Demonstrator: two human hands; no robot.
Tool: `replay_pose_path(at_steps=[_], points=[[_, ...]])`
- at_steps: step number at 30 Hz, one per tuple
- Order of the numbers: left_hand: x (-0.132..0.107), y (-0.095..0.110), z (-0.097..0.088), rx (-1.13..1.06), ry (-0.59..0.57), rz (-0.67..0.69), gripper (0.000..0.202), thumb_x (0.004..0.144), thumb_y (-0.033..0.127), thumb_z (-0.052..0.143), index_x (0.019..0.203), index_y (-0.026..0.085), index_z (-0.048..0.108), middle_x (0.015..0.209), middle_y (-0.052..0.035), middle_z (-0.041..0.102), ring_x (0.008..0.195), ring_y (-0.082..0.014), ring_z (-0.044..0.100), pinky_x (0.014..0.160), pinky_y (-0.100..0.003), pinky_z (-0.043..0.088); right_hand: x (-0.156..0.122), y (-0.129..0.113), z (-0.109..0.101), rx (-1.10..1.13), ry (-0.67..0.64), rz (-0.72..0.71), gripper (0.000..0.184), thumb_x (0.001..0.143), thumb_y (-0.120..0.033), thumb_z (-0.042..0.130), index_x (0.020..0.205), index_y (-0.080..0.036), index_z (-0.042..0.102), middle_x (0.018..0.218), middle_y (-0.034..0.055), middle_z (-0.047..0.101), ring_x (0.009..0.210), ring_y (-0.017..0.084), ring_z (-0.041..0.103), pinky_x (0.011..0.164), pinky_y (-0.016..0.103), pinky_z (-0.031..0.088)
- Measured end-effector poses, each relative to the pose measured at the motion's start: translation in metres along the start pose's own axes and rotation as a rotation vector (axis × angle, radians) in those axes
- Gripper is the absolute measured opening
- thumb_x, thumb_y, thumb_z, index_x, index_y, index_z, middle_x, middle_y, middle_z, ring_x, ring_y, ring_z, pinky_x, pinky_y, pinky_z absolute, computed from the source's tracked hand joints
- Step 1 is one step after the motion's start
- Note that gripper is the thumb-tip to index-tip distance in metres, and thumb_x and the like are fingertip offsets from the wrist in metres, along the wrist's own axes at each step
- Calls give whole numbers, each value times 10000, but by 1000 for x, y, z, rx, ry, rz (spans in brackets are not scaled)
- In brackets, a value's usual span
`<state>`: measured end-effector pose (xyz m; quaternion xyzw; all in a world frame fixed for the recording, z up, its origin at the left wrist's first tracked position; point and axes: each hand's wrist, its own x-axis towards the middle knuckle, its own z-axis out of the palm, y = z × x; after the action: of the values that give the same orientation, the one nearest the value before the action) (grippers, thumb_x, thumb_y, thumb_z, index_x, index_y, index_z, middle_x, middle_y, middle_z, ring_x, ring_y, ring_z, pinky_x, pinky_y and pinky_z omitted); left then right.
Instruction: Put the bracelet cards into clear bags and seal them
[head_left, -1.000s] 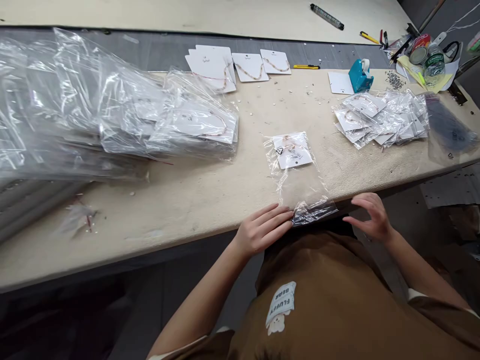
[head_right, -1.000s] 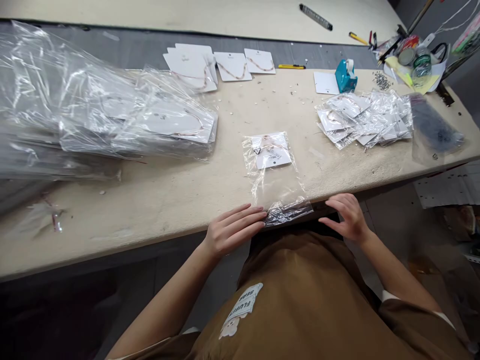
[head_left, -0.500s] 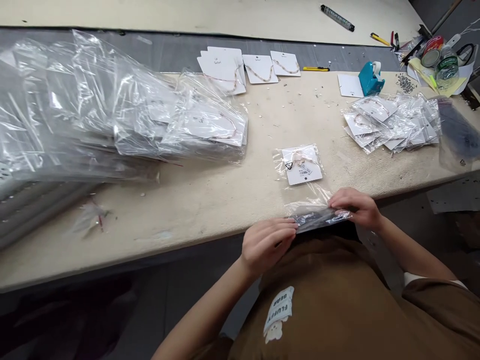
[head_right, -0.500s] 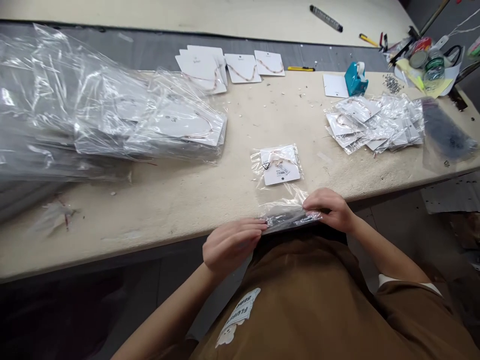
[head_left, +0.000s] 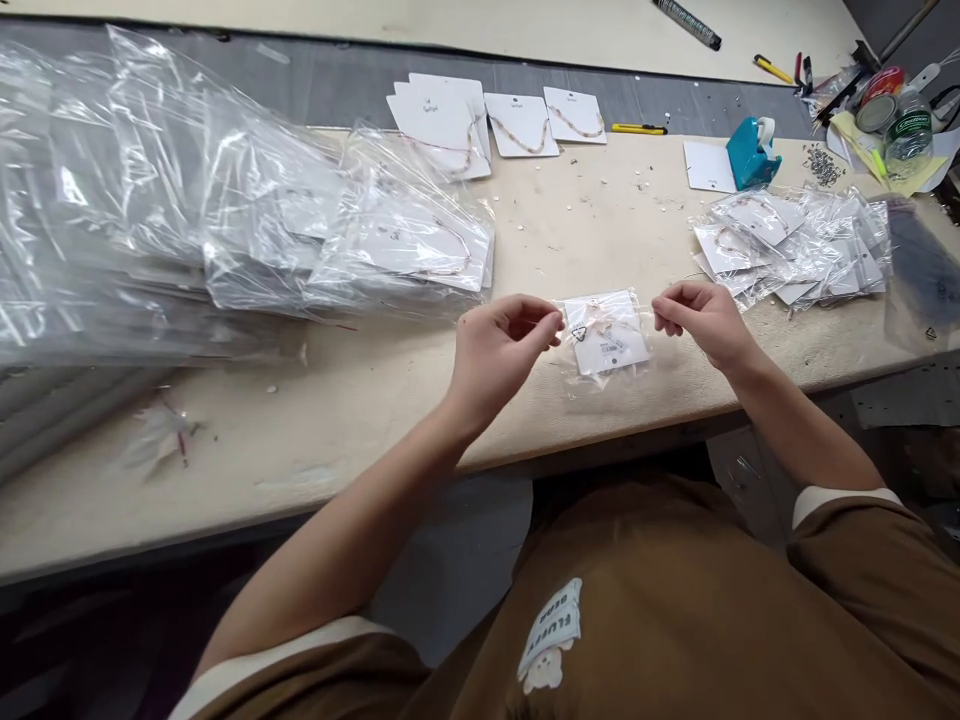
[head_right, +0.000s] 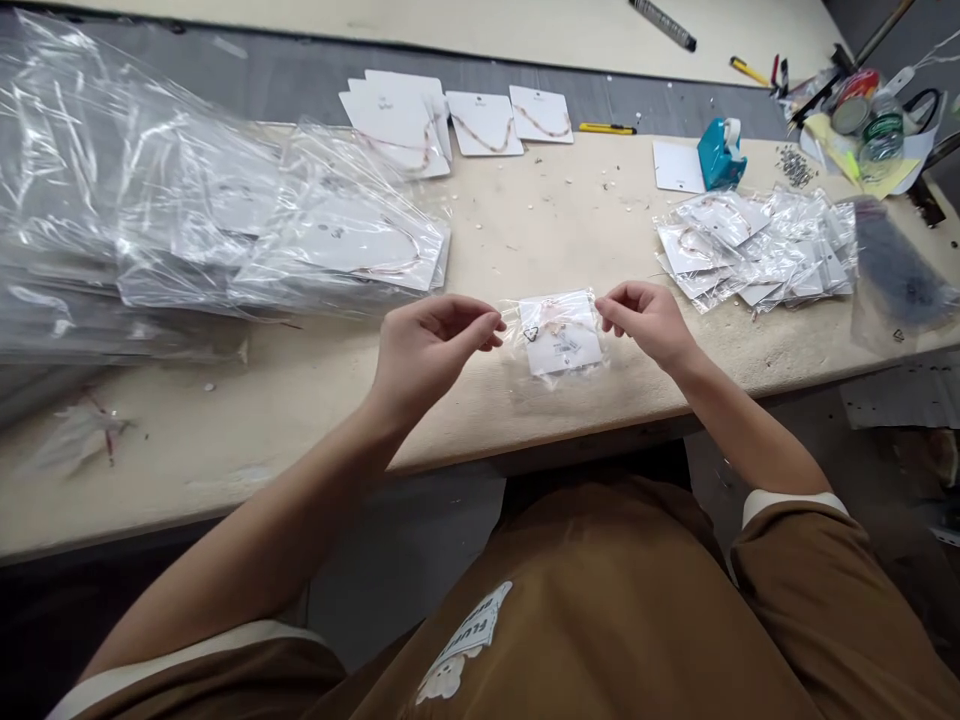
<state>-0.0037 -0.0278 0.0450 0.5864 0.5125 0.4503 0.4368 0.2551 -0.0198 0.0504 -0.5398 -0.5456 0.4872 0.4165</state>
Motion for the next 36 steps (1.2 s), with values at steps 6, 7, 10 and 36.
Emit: replay_pose_path(at_steps=[6,7,10,36], points=[[22,-24,2,17,33,10,90,822,237,711,804,152,734,681,-21,721,617,-141,708,603,-232,600,38,14,11,34,8,78,363,653,-386,909,782,-141,674,674,3,680,536,70,564,457,199,431],[21,-27,4,3,36,29,90,829,236,705,817,151,731,686,-19,721,616,-137,706,603,-229,601,41,16,11,70,9,92,385,626,-383,923,792,-146,669,677,-2,682,538,73,579,451,195,438],[16,-32,6,-18,45,115,91,851,235,687,842,151,723,708,-12,722,609,-118,698,595,-214,594,43,20,10,174,-4,124,409,590,-365,940,820,-163,670,698,-13,687,586,82,630,489,186,493],[6,-43,4,200,196,663,118,899,104,677,936,214,696,758,27,734,613,-96,702,578,-185,572,26,6,-9,332,-220,126,448,709,-381,903,1050,-207,670,919,12,766,776,119,731,664,217,596]])
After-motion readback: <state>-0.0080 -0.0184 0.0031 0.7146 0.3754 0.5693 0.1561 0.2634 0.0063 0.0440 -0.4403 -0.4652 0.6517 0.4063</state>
